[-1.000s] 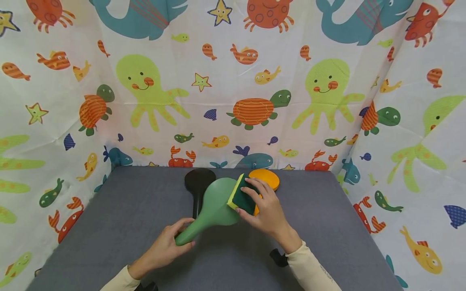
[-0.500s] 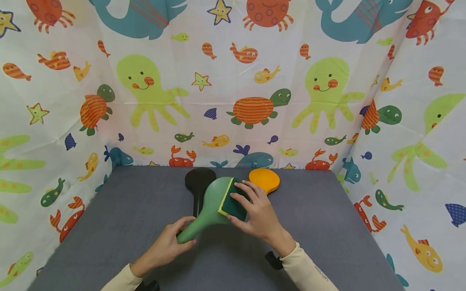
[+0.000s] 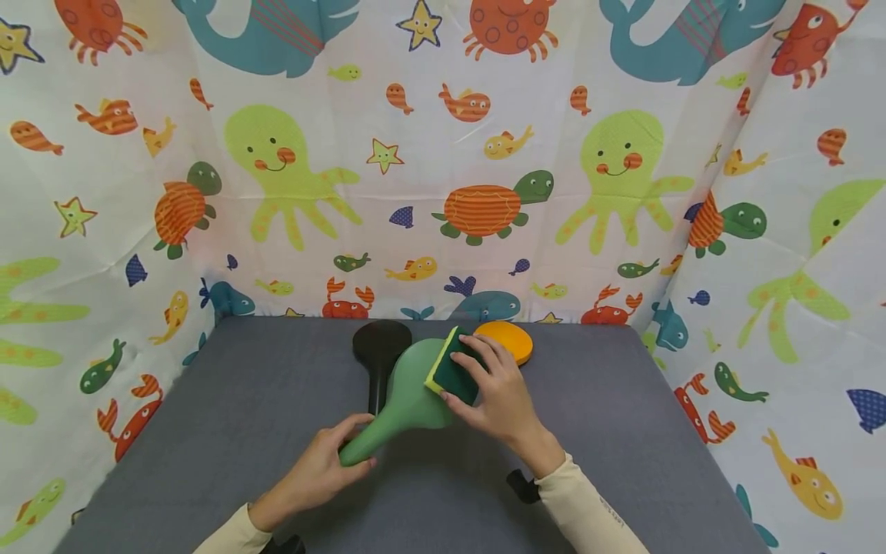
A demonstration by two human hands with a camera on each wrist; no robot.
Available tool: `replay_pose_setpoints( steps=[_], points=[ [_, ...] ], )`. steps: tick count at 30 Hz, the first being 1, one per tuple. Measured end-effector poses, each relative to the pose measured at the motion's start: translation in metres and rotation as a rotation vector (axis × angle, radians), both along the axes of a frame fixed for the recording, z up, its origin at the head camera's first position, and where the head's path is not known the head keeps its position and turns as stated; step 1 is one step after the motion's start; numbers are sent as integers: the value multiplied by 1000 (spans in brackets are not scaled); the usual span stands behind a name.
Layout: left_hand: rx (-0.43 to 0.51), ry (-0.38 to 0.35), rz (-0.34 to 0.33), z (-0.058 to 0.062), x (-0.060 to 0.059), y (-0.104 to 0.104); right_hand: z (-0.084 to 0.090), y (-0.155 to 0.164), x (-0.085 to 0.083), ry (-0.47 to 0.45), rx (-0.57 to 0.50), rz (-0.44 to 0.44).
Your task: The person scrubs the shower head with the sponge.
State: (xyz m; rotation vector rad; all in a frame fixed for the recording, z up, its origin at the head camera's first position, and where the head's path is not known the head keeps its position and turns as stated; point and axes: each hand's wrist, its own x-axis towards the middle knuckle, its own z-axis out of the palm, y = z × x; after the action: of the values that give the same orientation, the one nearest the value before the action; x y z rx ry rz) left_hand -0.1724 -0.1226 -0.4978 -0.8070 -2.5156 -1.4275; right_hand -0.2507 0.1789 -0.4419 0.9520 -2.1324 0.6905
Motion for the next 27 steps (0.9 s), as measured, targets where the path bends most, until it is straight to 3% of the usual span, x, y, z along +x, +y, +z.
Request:
replay_pose_setpoints(
  steps=[11, 16, 27],
  points=[
    [-18, -80, 20, 4, -1, 4, 1, -14, 10, 93, 55, 48],
    [-15, -75, 25, 3, -3, 5, 3, -16, 11, 121, 72, 70],
    [-27, -23, 20, 5, -1, 7, 7, -7, 2, -2, 14, 10]
  ],
)
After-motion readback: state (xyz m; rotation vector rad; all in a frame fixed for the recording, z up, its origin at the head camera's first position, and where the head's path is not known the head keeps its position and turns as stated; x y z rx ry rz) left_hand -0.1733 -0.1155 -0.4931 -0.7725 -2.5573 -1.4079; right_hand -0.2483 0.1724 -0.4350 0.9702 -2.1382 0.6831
